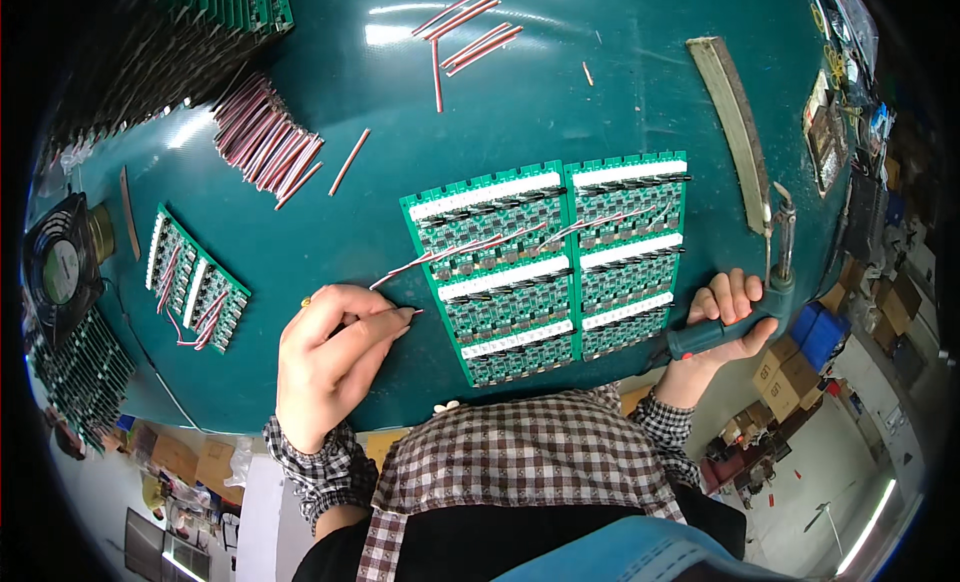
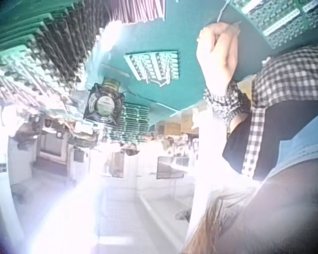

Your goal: The person adjusts their oversleeves, then positions wires onto circuit boards and solders them using a soldering iron.

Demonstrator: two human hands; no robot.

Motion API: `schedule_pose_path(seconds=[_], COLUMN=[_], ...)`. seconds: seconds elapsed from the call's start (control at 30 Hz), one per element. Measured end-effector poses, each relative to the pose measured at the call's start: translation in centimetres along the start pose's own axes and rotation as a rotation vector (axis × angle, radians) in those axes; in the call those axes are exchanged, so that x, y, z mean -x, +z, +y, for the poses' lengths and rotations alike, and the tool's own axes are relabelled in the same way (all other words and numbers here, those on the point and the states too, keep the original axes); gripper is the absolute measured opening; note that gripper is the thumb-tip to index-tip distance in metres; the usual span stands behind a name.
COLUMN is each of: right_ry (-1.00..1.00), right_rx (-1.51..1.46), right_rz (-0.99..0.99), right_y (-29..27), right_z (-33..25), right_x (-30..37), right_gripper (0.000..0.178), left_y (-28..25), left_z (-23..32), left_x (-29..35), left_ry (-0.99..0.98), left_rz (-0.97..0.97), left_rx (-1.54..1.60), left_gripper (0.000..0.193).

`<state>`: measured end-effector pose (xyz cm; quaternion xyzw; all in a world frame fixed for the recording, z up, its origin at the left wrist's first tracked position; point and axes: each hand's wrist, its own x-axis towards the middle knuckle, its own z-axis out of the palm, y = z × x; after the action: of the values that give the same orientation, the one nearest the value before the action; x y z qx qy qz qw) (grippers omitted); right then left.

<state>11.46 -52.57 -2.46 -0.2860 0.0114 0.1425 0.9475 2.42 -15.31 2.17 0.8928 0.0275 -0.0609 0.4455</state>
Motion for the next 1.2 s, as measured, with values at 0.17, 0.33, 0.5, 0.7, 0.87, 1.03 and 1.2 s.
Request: schedule_pose_path(seconds=[0.17, 0.33, 0.5, 0.7, 0.87, 1.03, 1.2], right_ry=[0.009, 0.014, 0.009, 0.002, 0.007, 0.01, 0.007], right_rx=[0.007, 0.016, 0.014, 0.017, -0.008, -0.022, -0.002], right_rz=[0.013, 0.005, -0.018, -0.004, 0.0, 0.008, -0.016], right_y=[0.3, 0.5, 0.5, 0.8, 1.3, 1.2, 0.8], right_z=[0.1, 0.0, 0.0, 0.2, 0.3, 0.3, 0.1], right_x=[0.3, 0.2, 0.2, 0.1, 0.0, 0.0, 0.1], right_gripper=[0.038, 0.037, 0.036, 0.036, 0.032, 0.03, 0.035], left_y=[0.0, 0.0, -0.4, -0.4, -0.5, -0.4, -0.6], left_z=[0.0, -0.4, 0.0, -0.2, -0.3, -0.4, -0.3], left_x=[0.3, 0.1, 0.4, 0.1, 0.2, 0.3, 0.3], left_ry=[-0.008, -0.001, -0.037, -0.04, -0.034, -0.039, -0.052], left_rz=[0.014, 0.006, 0.04, 0.001, 0.002, 0.013, 0.006], left_rx=[-0.013, -0.01, -0.06, -0.061, -0.046, -0.031, 0.028], left_gripper=[0.023, 0.022, 0.019, 0.016, 0.015, 0.013, 0.017])
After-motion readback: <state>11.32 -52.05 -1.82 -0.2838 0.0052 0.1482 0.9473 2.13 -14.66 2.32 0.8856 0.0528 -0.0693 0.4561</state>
